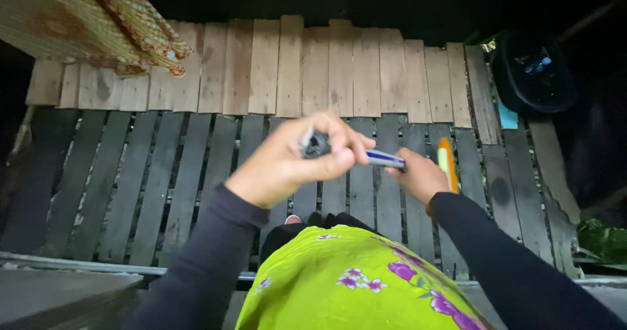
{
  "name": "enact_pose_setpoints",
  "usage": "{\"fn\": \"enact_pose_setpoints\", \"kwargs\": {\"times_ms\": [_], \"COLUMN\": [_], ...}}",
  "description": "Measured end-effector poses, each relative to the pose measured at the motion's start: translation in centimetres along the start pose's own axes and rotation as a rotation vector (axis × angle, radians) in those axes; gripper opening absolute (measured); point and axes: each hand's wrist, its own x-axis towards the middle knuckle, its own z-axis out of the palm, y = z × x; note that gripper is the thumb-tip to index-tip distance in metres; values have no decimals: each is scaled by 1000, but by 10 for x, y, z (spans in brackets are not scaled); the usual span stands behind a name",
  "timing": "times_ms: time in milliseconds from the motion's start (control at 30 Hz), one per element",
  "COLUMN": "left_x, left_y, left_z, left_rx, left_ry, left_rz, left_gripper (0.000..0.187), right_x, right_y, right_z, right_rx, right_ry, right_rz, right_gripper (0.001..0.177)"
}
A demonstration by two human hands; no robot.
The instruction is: The recorder is assembling a squeegee tool by attempting to insert the handle into the squeegee blade housing.
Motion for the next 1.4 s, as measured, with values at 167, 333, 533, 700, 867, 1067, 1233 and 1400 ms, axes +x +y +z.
{"fn": "enact_pose_setpoints", "kwargs": {"times_ms": [167,333,533,700,867,1067,1233,1400], "left_x": [0,3,3,-4,-11,-12,0,4], "left_y": [-46,-10,59,91,109,65,-5,-69], "left_z": [8,-6,-19,-23,-46,-53,-17,16], "left_rx": [-11,16,62,155,262,231,212,67], "left_ry": [30,103,108,65,76,133,116,89], "left_rz": [-77,-123,-39,209,234,157,-63,-188], "left_gripper": [16,13,16,25,28,23,13,14], "right_x": [21,19,10,-6,-12,-7,-1,-1], "right_y": [37,-7,-75,-121,-145,-99,-11,60], "right_z": [34,33,18,-9,-22,-18,10,33], "right_rx": [17,33,281,401,265,147,84,16], "right_ry": [-95,-73,-32,-5,184,154,126,-122], "right_rz": [-33,-50,-117,-257,-322,-211,-47,84], "right_gripper": [38,39,38,37,38,36,35,50]}}
